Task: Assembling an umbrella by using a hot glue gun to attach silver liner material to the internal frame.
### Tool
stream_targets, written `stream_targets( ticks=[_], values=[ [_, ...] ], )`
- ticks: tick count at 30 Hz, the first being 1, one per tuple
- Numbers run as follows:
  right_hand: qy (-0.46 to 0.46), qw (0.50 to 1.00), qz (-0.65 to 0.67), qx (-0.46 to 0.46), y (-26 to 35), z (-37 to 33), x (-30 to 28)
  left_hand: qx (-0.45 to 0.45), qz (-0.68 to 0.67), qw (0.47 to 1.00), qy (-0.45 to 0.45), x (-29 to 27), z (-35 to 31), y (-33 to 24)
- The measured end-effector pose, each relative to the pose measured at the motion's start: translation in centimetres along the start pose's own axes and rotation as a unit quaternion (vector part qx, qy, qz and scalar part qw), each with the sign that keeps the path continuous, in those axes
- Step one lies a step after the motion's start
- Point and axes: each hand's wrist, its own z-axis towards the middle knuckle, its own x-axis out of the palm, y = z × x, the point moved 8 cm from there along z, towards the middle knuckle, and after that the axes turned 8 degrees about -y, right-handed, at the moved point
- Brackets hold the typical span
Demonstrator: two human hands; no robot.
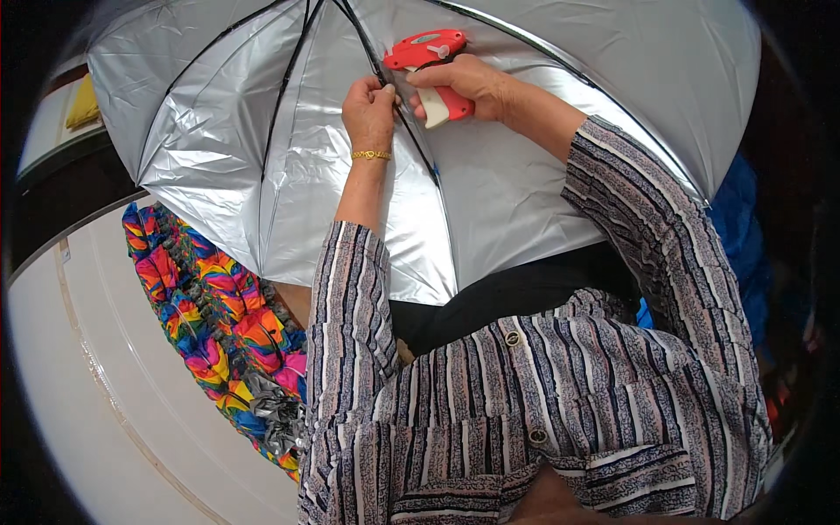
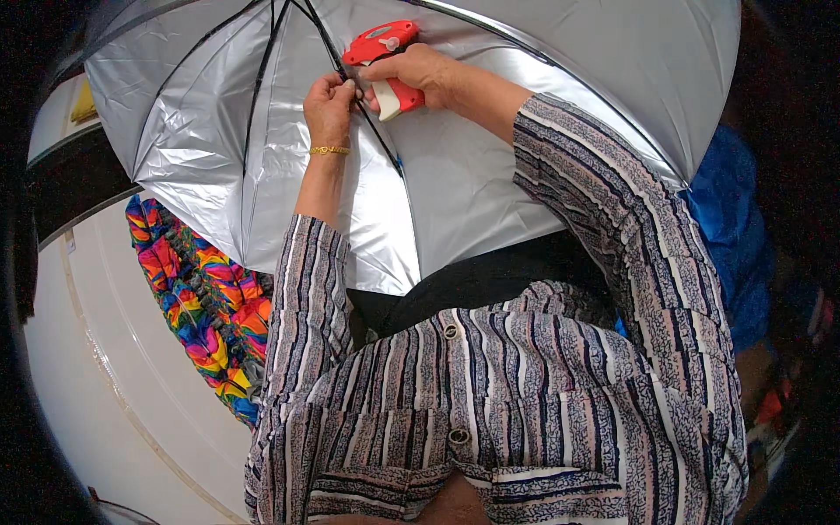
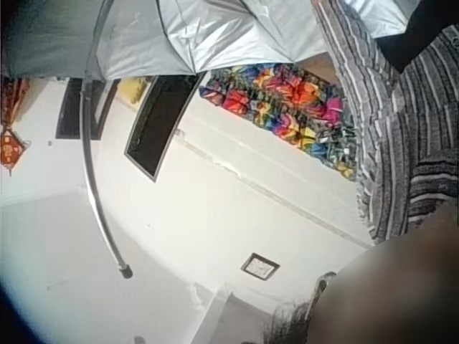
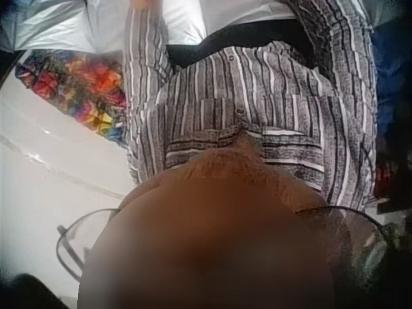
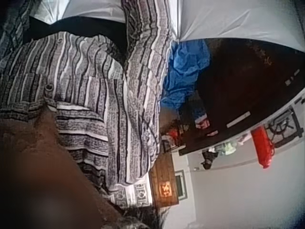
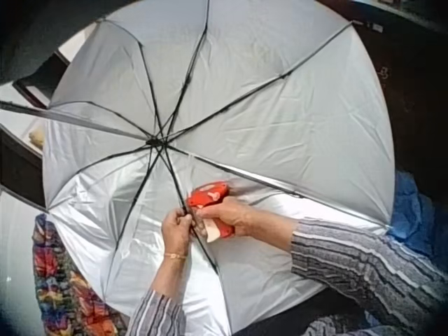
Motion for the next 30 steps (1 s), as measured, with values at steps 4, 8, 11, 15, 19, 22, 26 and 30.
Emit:
stream_targets(
  ticks=[4,8,11,15,19,22,26,30],
  values=[
    [0.006,1.0,-0.007,0.0,0.05,-0.02,-0.21,-0.004,-0.006,1.0,0.009,0.16,-0.23,-0.28],
    [0.012,1.0,0.008,0.013,-0.11,0.22,-0.31,-0.008,-0.017,1.0,0.019,0.25,-0.45,-0.56],
    [0.017,0.999,0.024,0.016,-0.27,0.42,-0.27,-0.014,-0.029,0.999,0.019,0.17,-0.59,-0.64],
    [0.025,0.999,0.03,0.019,-0.44,0.42,-0.27,-0.018,-0.025,0.999,0.031,0.16,-0.72,-0.73],
    [0.028,0.999,0.04,0.023,-0.51,0.38,-0.24,-0.027,-0.02,0.999,0.022,-0.02,-0.66,-0.6],
    [0.036,0.998,0.048,0.03,-0.56,0.28,-0.03,-0.028,-0.025,0.999,0.019,0.0,-0.66,-0.65],
    [0.032,0.999,0.036,0.024,-0.33,-0.03,0.09,-0.033,-0.042,0.998,0.023,0.09,-0.83,-0.81],
    [0.052,0.996,0.055,0.041,-0.06,-0.38,0.35,-0.035,-0.053,0.998,0.029,0.02,-0.92,-0.96]
  ],
)
